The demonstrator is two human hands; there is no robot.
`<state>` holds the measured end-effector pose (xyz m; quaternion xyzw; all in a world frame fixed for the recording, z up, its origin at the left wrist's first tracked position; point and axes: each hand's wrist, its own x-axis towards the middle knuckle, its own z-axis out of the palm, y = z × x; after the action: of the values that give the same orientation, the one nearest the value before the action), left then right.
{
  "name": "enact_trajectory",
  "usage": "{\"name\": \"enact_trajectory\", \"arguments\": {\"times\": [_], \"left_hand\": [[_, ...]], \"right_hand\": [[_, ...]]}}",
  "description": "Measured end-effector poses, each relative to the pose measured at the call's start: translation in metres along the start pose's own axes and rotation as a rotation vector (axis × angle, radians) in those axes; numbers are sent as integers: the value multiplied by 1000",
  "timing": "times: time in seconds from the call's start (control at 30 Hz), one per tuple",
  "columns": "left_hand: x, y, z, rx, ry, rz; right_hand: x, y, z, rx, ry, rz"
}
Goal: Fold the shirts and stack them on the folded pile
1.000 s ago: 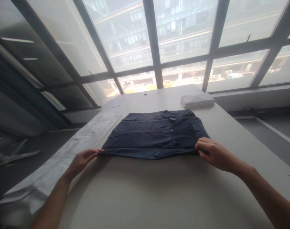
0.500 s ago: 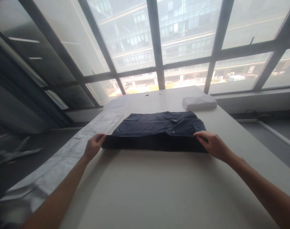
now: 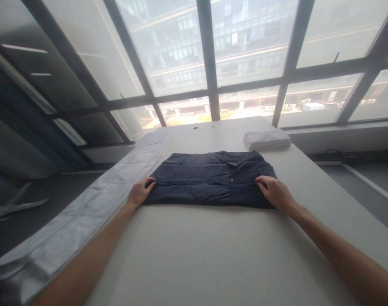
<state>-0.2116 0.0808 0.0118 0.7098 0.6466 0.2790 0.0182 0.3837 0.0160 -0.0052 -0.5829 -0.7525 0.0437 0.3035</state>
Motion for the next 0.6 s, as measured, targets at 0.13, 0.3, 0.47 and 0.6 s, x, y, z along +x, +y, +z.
{"name": "enact_trajectory", "arguments": {"times": [0.13, 0.3, 0.47, 0.6], "left_hand": [[-4, 20, -7, 168, 61, 83], [-24, 104, -3, 79, 20, 367], [-66, 172, 30, 48, -309, 647], [-78, 171, 50, 114, -447, 685]], "right_hand": [[-4, -1, 2, -79, -5, -83], [-4, -10, -2, -177, 44, -122], [-6, -7, -2, -287, 64, -55], [-6, -12, -6, -242, 137, -23]]}}
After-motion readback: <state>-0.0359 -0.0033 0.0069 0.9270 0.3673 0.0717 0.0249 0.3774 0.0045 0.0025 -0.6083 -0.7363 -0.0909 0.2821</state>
